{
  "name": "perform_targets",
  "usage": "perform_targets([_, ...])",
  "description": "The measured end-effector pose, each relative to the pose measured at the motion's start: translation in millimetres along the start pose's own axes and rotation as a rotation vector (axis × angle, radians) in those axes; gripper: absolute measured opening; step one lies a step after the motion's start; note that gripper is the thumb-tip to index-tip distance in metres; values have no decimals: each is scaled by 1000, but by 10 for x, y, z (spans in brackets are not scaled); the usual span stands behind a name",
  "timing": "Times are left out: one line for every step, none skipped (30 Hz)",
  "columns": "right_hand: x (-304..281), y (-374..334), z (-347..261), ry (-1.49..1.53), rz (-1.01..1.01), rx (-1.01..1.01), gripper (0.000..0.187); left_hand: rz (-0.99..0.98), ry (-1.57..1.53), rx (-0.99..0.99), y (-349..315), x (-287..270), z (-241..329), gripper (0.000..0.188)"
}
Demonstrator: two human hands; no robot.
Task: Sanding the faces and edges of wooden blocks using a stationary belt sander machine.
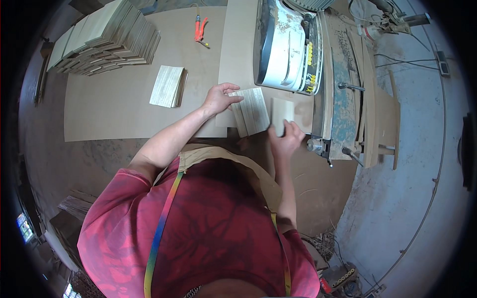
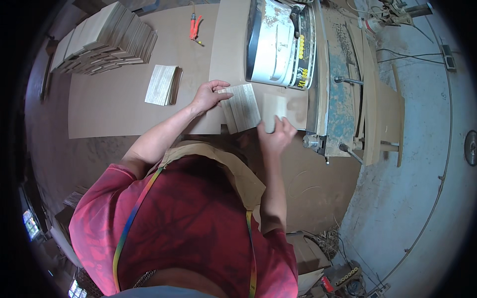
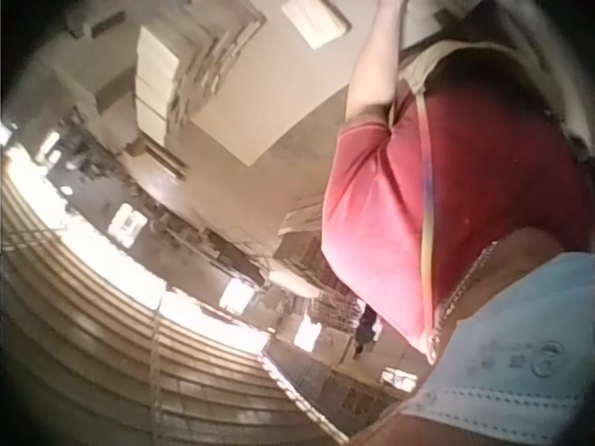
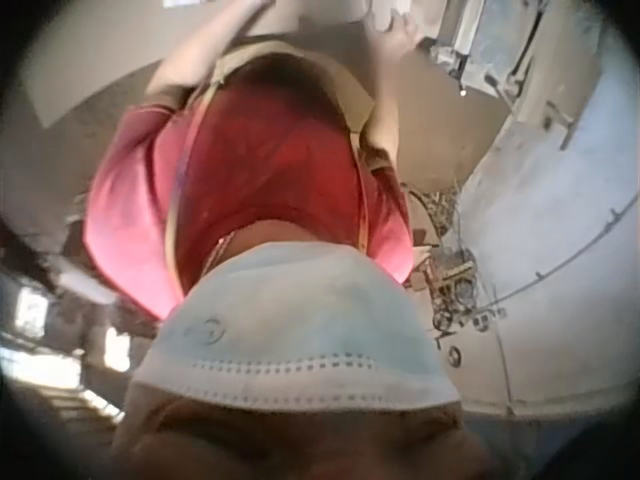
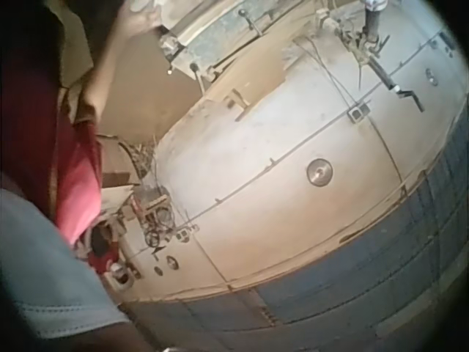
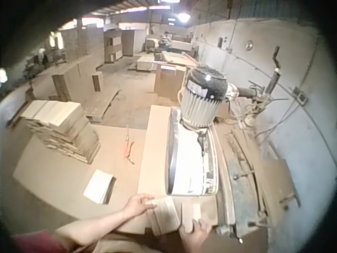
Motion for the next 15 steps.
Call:
perform_targets([-92, 25, 72, -168, 65, -2, 42, 2, 37, 7, -5, -21, 24, 32])
perform_targets([-85, 44, 192, -166, 66, 1, 42, 1, 40, 7, -16, -24, 50, 32])
perform_targets([-63, 89, 280, -209, 91, -31, 40, 4, 69, -8, -23, -32, 62, 33])
perform_targets([1, 150, 388, -253, 120, -61, 38, 4, 101, -20, -7, -33, 90, 33])
perform_targets([44, 201, 439, -298, 145, -89, 36, 2, 132, -36, -10, -28, 91, 33])
perform_targets([104, 237, 470, -344, 171, -118, 34, 1, 163, -51, -16, -22, 89, 33])
perform_targets([193, 345, 453, -339, 170, -117, 34, 5, 166, -52, -5, -43, 90, 33])
perform_targets([272, 488, 432, -321, 162, -96, 34, 11, 160, -43, 13, -63, 104, 33])
perform_targets([324, 616, 415, -307, 154, -70, 33, 11, 154, -35, 13, -62, 113, 32])
perform_targets([361, 731, 399, -294, 147, -44, 32, 10, 148, -26, 14, -53, 123, 32])
perform_targets([393, 806, 410, -281, 141, -20, 32, 9, 141, -17, 9, -32, 137, 31])
perform_targets([405, 855, 408, -245, 163, -28, 34, -1, 143, -14, 7, 17, 137, 31])
perform_targets([390, 858, 410, -210, 188, -35, 36, -6, 194, -13, -2, 83, 132, 30])
perform_targets([382, 816, 277, -202, 188, -49, 36, 15, 238, -10, 31, 55, 122, 29])
perform_targets([475, 656, 66, -64, 39, -87, 39, 41, 277, -14, 52, 2, 77, 28])
Point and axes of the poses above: each hand's wrist, its own y-axis towards the middle knuckle, its own x-axis out of the palm, z = x × y, the point moved 10 cm from there along y, towards the middle knuckle, and after that the axes turned 3 degrees about -x, right-handed, at the moved point
